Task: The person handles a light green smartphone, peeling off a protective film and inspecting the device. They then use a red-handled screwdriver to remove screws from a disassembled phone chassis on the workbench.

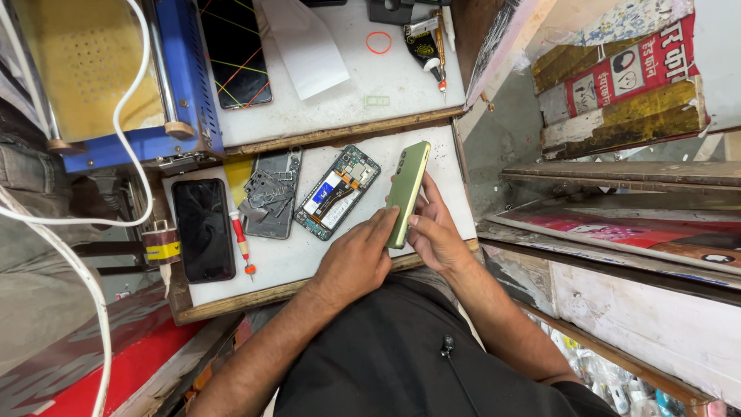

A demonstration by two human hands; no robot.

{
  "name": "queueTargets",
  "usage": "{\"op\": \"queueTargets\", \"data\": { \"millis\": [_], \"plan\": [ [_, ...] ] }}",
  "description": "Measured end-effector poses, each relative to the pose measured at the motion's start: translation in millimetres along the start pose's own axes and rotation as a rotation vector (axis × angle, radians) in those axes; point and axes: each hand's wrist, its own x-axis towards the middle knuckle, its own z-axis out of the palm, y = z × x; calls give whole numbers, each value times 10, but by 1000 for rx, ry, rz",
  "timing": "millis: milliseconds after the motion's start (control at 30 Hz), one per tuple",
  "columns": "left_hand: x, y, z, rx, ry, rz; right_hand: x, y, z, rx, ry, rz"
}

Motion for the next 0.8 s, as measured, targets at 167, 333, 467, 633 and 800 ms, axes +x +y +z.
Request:
{"op": "queueTargets", "data": {
  "millis": [167,333,467,633,800],
  "plan": [
    [55,56,122,10,115,10,-42,25,59,-15,92,-5],
    [108,101,147,40,125,-27,-64,11,49,-31,107,-13],
    [129,109,107,-7,93,18,-49,11,27,-20,159,-12],
    [139,69,151,22,99,8,-33,31,7,-40,166,-13],
    [130,-8,258,79,148,18,-10,40,-6,-58,171,2]
  ]
}}
